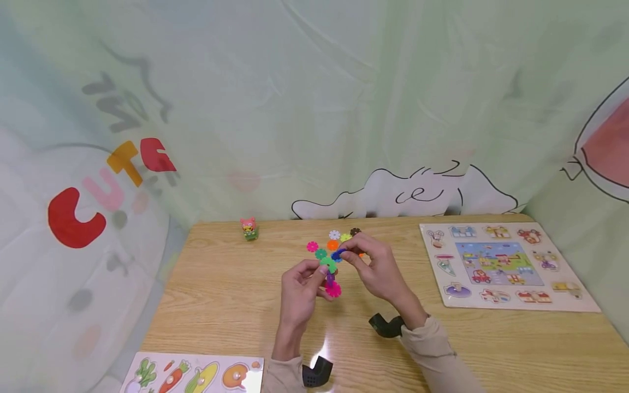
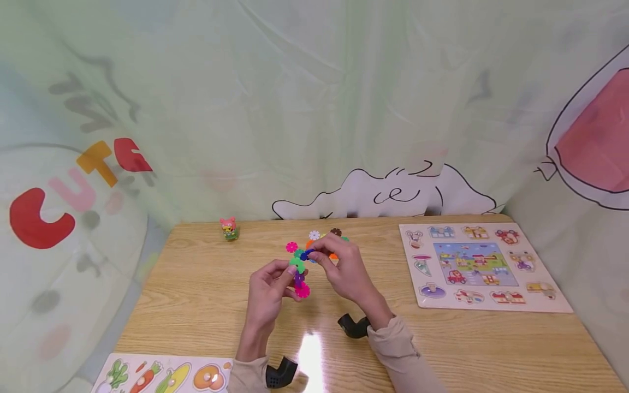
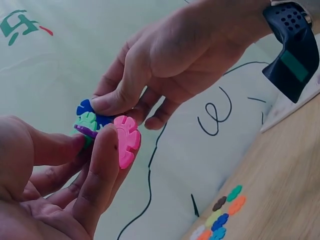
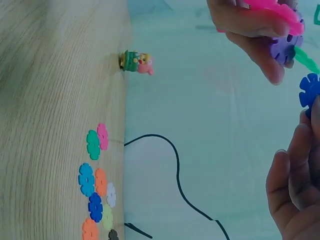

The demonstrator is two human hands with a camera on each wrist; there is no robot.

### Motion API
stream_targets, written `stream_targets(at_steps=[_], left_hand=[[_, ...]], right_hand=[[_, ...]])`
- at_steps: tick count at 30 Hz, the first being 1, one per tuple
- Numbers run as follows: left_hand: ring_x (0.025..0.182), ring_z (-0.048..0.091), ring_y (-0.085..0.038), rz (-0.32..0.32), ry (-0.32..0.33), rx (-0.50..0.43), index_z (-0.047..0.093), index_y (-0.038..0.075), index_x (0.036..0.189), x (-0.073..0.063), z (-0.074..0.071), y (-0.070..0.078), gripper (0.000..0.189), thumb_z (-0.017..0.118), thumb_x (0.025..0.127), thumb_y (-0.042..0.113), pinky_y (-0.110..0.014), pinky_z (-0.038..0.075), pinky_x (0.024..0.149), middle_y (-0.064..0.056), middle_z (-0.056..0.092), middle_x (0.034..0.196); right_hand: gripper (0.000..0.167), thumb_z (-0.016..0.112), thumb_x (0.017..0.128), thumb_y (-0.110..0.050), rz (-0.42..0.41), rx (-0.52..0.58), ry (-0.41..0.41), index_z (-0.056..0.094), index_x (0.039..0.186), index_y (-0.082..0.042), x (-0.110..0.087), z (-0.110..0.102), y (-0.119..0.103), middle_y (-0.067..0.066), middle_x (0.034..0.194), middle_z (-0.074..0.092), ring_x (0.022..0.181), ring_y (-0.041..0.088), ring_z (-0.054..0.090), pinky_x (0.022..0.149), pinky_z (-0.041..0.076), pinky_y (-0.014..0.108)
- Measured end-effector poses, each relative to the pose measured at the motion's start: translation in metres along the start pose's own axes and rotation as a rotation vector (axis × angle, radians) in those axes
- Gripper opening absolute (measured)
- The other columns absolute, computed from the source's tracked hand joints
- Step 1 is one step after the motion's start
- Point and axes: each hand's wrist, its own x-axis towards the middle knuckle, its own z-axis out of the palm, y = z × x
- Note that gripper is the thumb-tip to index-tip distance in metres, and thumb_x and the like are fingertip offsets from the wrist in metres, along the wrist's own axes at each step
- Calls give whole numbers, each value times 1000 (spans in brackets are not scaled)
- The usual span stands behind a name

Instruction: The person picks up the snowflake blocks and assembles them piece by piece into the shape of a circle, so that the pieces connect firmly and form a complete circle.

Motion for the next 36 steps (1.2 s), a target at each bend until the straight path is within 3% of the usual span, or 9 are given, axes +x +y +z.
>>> stream_targets(at_steps=[10,20,25,31,36], left_hand=[[69,72,-11,-35,-11,-5,69,-17,109,-1,-2,2,21,67,102,3,-24,59,51,-37,74,101],[70,73,-11,-56,-31,21,70,-14,110,-2,-4,3,21,65,104,5,-23,58,49,-35,75,102],[69,72,-11,-78,-37,25,70,-15,110,-1,-4,5,22,65,104,5,-22,57,47,-34,75,101],[65,72,-10,-111,-49,38,69,-18,106,-3,-7,6,20,66,102,1,-21,54,44,-33,75,93],[60,70,-8,-96,-47,61,70,-19,104,-4,-7,6,18,66,101,-2,-23,57,46,-36,74,91]], right_hand=[[6,72,96,-3,4,-9,-1,76,99,-7,-1,-2,-2,2,92,73,83,11,66,76,58,20],[7,69,99,-6,9,52,-12,74,101,-1,-1,0,-1,4,94,73,88,12,69,82,61,22],[4,71,97,-3,9,40,-28,74,100,-2,-1,1,-3,2,94,72,84,12,65,78,60,24],[3,74,94,-4,-77,-21,-27,74,96,-6,-1,2,-8,2,92,72,83,14,67,76,58,20],[20,77,86,11,-158,-57,0,72,92,-7,0,5,-9,2,89,72,81,17,69,77,58,15]])
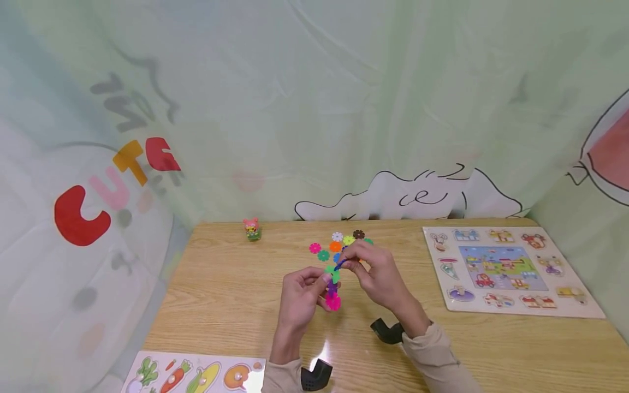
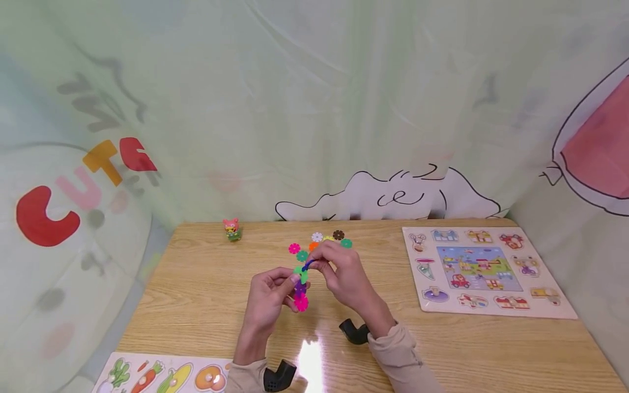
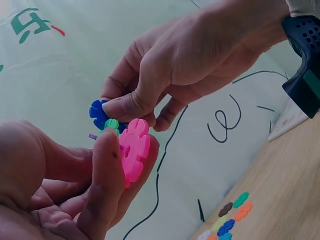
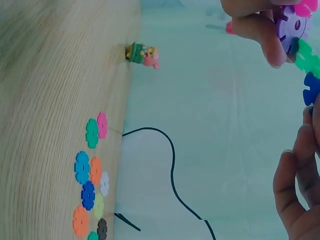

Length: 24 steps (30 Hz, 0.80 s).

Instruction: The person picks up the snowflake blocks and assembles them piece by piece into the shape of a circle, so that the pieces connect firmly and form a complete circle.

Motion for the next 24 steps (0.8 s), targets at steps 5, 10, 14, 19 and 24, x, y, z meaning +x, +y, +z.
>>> stream_targets(at_steps=[5,10,14,19,24], left_hand=[[59,69,-9,20,8,25,70,-19,101,-1,1,0,15,65,101,-5,-25,59,47,-37,73,91],[58,68,-8,9,-2,53,70,-19,99,-2,2,1,15,66,101,-4,-25,59,47,-36,73,89],[58,68,-8,-13,-15,51,68,-19,99,-1,1,2,15,65,101,-5,-24,59,48,-36,73,89],[64,68,-8,-7,-36,40,68,-17,103,3,-1,0,15,64,102,-3,-24,58,49,-33,75,94],[67,67,-7,2,-88,32,64,-14,110,7,-4,-5,17,59,106,2,-22,57,51,-36,73,102]], right_hand=[[28,77,82,18,-30,-19,9,72,90,-8,0,1,-2,2,88,71,80,17,70,78,58,13],[30,78,80,20,-61,-56,-3,71,87,-9,0,0,-2,0,86,71,79,15,69,78,56,12],[29,79,80,18,-61,-49,-25,72,87,-10,0,-1,0,-1,86,71,79,14,69,78,57,13],[26,82,80,13,19,-12,-19,78,95,-7,-2,-4,6,3,91,76,80,15,72,76,59,15],[26,85,79,10,66,-36,21,79,100,-4,-5,-3,13,7,93,80,76,14,73,73,59,16]])
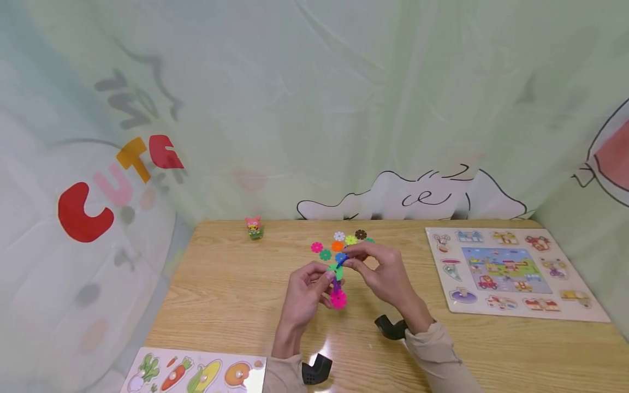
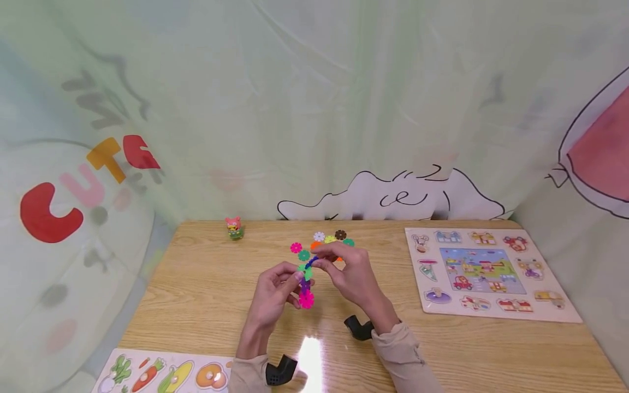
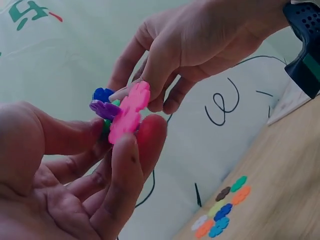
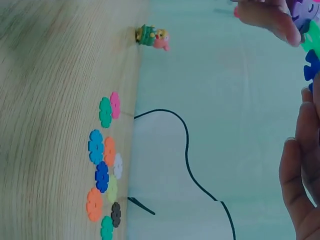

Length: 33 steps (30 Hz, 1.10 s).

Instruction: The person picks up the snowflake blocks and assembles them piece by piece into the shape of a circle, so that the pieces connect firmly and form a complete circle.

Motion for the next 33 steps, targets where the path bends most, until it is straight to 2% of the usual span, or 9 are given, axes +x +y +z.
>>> stream_targets(at_steps=[4,7,10,14,16,20,23,27,33], left_hand=[[70,74,-14,-12,-35,-28,55,-8,113,2,-2,-5,17,48,112,7,-23,58,51,-37,72,110],[75,80,-32,-30,-35,-66,50,-3,116,5,-4,-9,14,42,113,7,-27,60,52,-35,72,111],[80,79,-44,-33,-15,-75,47,-2,118,8,-5,-14,12,39,112,5,-36,64,54,-35,72,110],[77,79,-36,-50,17,-80,47,-1,116,12,-8,-22,13,37,111,5,-48,66,59,-32,73,108],[76,79,-29,-69,25,-103,48,2,114,14,-10,-26,14,36,111,8,-49,66,59,-28,74,107],[73,79,-25,-99,33,-180,48,9,108,14,-11,-31,19,35,115,20,-41,65,55,-17,76,102],[71,79,-25,-106,42,-217,48,11,105,15,-10,-33,23,36,116,27,-37,64,54,-12,78,98],[76,81,-28,-115,38,-195,49,11,107,15,-9,-33,24,37,117,29,-33,63,52,-18,80,102],[85,82,-34,-107,3,-126,48,11,106,13,-8,-32,25,36,118,30,-27,59,48,-23,78,113]], right_hand=[[24,84,81,10,-1,15,-11,80,100,-4,1,2,3,5,92,80,77,15,74,74,59,15],[25,83,83,9,-1,3,-53,81,105,-4,2,2,6,7,96,81,79,17,76,75,62,19],[25,80,89,4,81,-85,-105,80,113,-4,1,-1,17,10,105,81,84,20,76,76,65,28],[30,77,97,-8,302,-273,-185,75,127,-5,-4,-9,43,15,123,76,93,27,74,80,66,42],[33,76,98,-11,385,-327,-229,73,130,-4,-9,-10,57,20,128,72,99,33,72,86,64,51],[36,73,101,-14,452,-352,-334,70,135,-1,-20,-6,80,25,137,64,121,44,63,105,53,62],[40,70,103,-16,482,-370,-395,67,139,0,-26,1,88,26,141,60,131,46,55,113,46,64],[36,72,102,-17,523,-431,-408,71,135,-1,-30,6,89,23,136,60,126,42,55,110,49,60],[16,82,93,-13,538,-464,-346,83,105,-2,-27,8,86,13,108,69,101,32,65,92,57,51]])
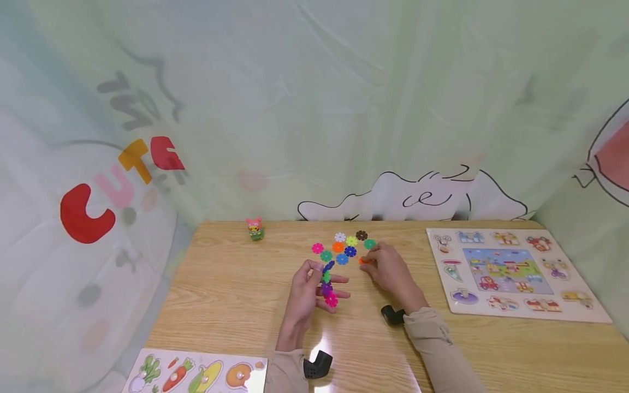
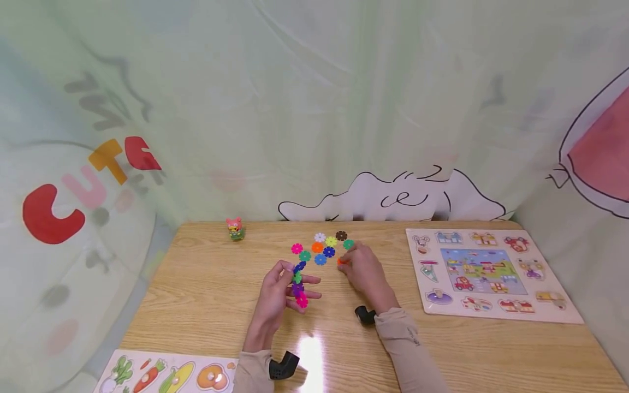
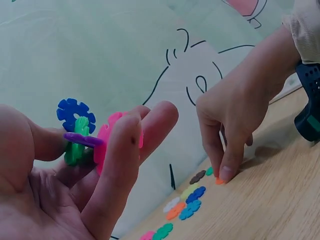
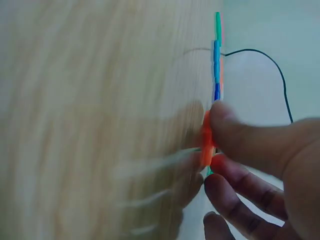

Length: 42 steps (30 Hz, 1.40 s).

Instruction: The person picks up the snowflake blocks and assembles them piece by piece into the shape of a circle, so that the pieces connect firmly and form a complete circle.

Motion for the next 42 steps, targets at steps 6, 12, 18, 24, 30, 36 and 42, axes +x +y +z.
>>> stream_targets(at_steps=[6,12,18,24,30,36,42], left_hand=[[80,81,-34,48,9,10,45,10,108,0,3,1,24,36,118,30,-26,57,44,-26,77,114],[69,80,-24,124,43,-35,44,7,111,-1,6,-1,20,35,118,24,-28,57,42,-34,75,111],[71,80,-32,148,68,-55,47,7,109,-1,8,-2,19,40,117,23,-33,60,46,-40,71,107],[75,80,-40,170,74,-70,48,3,109,-1,11,-3,22,47,115,24,-36,62,48,-46,67,108],[75,78,-45,208,60,-39,49,-3,112,-4,14,0,28,53,113,25,-37,62,47,-42,71,106],[78,70,-62,275,18,-8,45,-9,113,-6,17,5,31,53,113,22,-45,61,48,-48,67,106],[75,73,-56,299,23,41,47,-7,112,-9,19,8,29,53,113,21,-45,61,48,-42,71,103]], right_hand=[[21,84,91,-13,87,51,-15,77,107,-1,2,-1,-1,13,101,75,91,29,68,85,60,49],[26,85,92,-15,173,136,-112,71,110,-2,4,-3,6,10,99,72,90,25,65,84,60,42],[15,80,96,-14,121,193,-127,68,100,-4,4,-11,14,6,86,65,78,19,56,69,49,29],[12,73,102,-17,34,260,-5,68,101,-6,1,-26,7,6,86,68,77,17,57,66,47,24],[22,63,108,-18,-52,551,55,72,119,-1,-10,-45,-36,14,91,70,80,21,65,69,55,23],[24,63,107,-10,-171,667,67,73,125,1,-20,-54,-64,14,95,71,79,18,63,71,58,23],[24,69,102,-3,-241,661,97,73,125,0,-25,-55,-71,10,97,74,78,14,65,75,60,21]])
